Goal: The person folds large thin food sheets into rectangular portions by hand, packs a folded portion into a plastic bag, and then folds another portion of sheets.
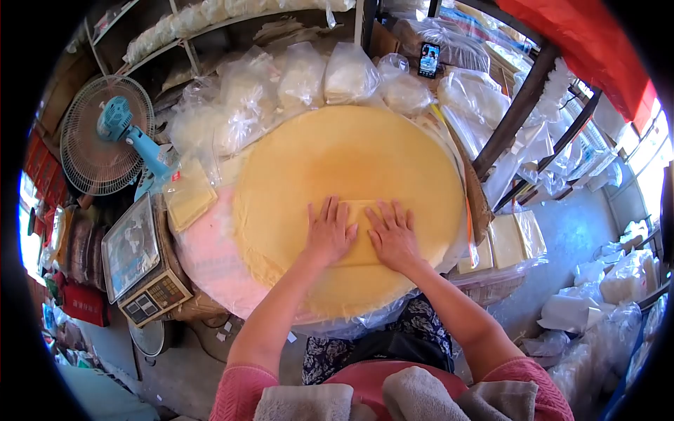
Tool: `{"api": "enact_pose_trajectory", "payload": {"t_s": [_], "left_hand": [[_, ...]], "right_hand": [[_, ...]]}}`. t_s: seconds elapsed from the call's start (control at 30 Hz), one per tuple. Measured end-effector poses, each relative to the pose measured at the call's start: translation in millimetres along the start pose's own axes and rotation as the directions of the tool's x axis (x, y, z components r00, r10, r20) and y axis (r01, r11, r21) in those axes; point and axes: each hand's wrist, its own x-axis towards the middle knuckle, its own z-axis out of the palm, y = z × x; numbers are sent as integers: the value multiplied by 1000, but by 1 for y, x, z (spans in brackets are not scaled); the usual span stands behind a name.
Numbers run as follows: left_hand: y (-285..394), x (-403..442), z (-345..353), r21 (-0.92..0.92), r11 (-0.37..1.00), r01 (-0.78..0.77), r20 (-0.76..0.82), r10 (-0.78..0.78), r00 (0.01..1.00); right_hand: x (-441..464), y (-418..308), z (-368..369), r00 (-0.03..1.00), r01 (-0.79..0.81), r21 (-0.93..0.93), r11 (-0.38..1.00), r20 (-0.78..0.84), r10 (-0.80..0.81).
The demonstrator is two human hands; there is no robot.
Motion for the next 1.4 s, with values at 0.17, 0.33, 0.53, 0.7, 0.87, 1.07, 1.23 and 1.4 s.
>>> {"api": "enact_pose_trajectory", "payload": {"t_s": [0.17,0.33,0.53,0.7,0.87,1.07,1.23,1.4], "left_hand": [[4,8,-43,-95,988,123,39,-119,992],[-48,-27,-68,-424,841,336,274,-234,933],[-167,-128,-136,-820,461,339,-115,-713,692],[-316,-209,-212,-966,188,177,-113,-924,367],[-465,-277,-216,-964,96,248,-66,-990,126],[-513,-290,-206,-107,159,982,-335,-935,115],[-386,-223,-205,43,556,830,-678,-594,433],[-200,-176,-153,-212,881,424,-585,-461,667]], "right_hand": [[-7,31,20,948,-32,458,889,-269,172],[-10,32,23,949,-57,451,890,-252,189],[-7,21,10,976,-15,399,917,-191,99],[-5,13,4,977,-13,342,940,-195,85],[-4,16,10,972,-17,315,949,-215,89],[-3,22,18,970,51,244,969,-242,10],[-24,-12,4,982,176,208,962,-111,-156],[-47,-54,-31,921,365,264,893,38,-387]]}}
